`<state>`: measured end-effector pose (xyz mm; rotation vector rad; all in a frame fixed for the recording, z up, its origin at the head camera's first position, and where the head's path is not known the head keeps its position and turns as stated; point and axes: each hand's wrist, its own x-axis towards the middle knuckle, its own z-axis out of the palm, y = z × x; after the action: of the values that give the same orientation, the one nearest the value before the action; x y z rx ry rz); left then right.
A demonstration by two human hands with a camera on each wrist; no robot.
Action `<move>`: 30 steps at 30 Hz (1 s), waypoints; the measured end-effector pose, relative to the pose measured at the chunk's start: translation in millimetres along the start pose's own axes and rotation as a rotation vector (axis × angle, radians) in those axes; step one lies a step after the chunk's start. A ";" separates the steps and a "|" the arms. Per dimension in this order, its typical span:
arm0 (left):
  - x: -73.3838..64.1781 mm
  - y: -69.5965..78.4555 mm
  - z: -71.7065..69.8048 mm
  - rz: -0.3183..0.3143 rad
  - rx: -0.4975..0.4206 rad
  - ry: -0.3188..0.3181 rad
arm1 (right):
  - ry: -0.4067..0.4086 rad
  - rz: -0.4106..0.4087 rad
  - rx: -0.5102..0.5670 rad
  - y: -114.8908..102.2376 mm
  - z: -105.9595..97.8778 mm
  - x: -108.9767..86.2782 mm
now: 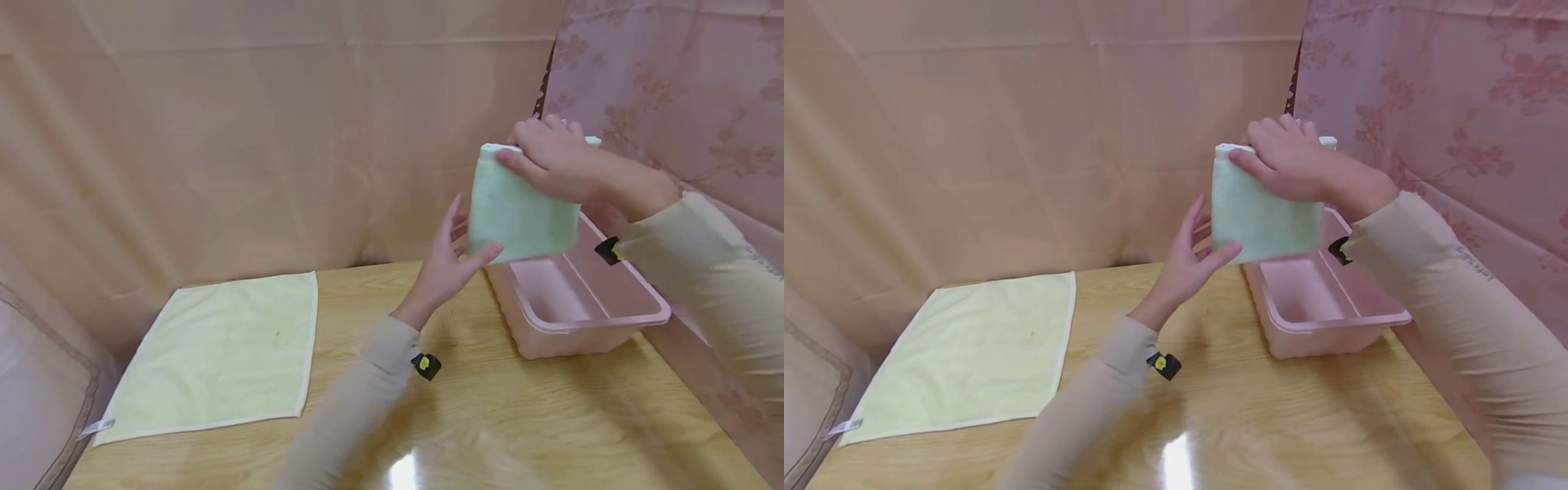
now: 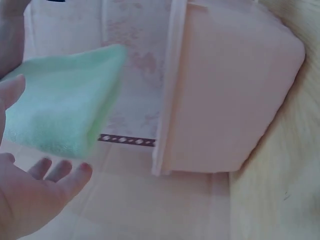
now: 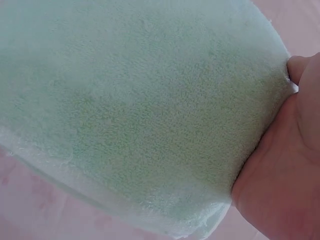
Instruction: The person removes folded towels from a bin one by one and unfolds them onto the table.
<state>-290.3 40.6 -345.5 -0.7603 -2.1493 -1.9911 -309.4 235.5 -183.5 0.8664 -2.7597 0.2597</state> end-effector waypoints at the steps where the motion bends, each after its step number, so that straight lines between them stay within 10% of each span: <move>1: -1.5 2.3 -5.0 0.020 -0.005 -0.007 | 0.013 -0.016 0.007 -5.7 2.1 0.7; 13: -35.1 12.0 -57.0 0.106 0.019 -0.058 | 0.157 -0.103 0.036 -46.0 33.4 17.8; 30: -80.3 -17.7 -82.5 -0.086 -0.030 -0.083 | 0.089 0.019 -0.027 -72.9 122.6 47.7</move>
<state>-248.7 -61.3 -383.6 -0.7808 -2.2383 -2.0736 -326.0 121.7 -280.4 0.8029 -2.6840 0.2577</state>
